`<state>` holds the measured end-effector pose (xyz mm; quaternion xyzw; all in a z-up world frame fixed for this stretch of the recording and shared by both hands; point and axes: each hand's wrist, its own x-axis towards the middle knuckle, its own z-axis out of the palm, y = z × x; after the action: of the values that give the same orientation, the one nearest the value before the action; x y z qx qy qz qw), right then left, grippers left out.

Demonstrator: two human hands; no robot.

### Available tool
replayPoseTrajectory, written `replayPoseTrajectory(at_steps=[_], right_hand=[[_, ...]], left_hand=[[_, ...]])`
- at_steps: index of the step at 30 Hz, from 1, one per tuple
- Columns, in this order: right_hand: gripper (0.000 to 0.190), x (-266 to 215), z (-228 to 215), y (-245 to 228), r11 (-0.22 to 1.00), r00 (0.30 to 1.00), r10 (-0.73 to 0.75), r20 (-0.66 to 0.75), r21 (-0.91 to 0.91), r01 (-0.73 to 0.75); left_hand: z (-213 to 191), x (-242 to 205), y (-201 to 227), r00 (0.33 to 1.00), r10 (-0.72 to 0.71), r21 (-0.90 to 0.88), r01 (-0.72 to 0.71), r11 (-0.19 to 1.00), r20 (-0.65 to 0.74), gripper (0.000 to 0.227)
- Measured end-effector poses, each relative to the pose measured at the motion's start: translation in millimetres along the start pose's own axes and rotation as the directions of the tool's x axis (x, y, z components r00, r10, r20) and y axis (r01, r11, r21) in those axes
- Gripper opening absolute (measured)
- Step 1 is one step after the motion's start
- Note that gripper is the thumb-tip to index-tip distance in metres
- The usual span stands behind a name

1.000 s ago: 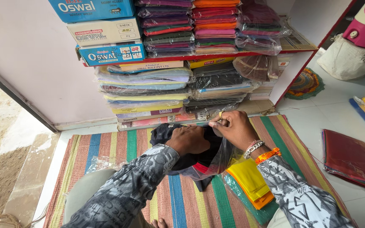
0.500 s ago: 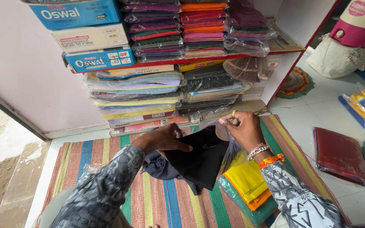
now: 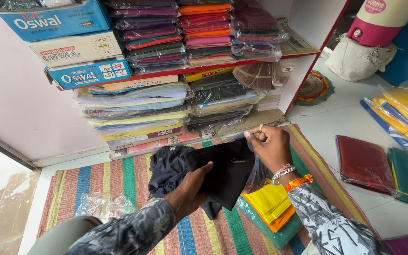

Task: The person sits on a mat and packs folded colored cloths into clear plastic bags. They handle red, black, yellow, and orange cloths one by one, placing each into a bag and stacking them on the floor.

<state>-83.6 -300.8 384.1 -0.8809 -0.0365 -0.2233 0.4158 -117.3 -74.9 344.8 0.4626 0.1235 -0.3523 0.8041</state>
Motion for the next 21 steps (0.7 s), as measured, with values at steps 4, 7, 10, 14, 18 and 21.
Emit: replayPoseTrajectory(at_steps=[4, 7, 10, 14, 18, 21], right_hand=[[0.016, -2.1, 2.1, 8.7, 0.996, 0.997, -0.062, 0.035, -0.065, 0.064], [0.015, -1.6, 4.8, 17.8, 0.995, 0.995, -0.051, 0.089, -0.079, 0.058], [0.016, -2.0, 10.8, 25.4, 0.994, 0.991, -0.042, 0.129, -0.092, 0.054], [0.017, -1.2, 20.3, 25.6, 0.996, 0.992, -0.019, 0.125, -0.082, 0.029], [0.015, -5.7, 24.0, 16.7, 0.991, 0.981, -0.075, 0.178, -0.097, 0.093], [0.014, -7.9, 22.8, 6.8, 0.991, 0.979, -0.044, 0.202, -0.114, 0.068]], left_hand=[[4.9, 19.0, 16.4, 0.996, 0.027, -0.081, -0.034, 0.996, -0.089, 0.048], [1.9, 26.0, 36.0, 0.993, -0.016, -0.257, -0.014, 0.966, -0.115, 0.048], [-0.9, 22.5, 34.5, 0.994, 0.009, -0.282, -0.04, 0.958, -0.11, 0.048], [5.6, 16.4, 4.2, 0.997, 0.009, 0.014, -0.008, 1.0, -0.071, 0.038], [4.1, 17.9, -7.3, 0.942, 0.172, 0.195, -0.118, 0.974, -0.287, 0.041], [-5.7, 19.1, -1.0, 0.85, 0.325, 0.391, -0.156, 0.907, -0.414, 0.046]])
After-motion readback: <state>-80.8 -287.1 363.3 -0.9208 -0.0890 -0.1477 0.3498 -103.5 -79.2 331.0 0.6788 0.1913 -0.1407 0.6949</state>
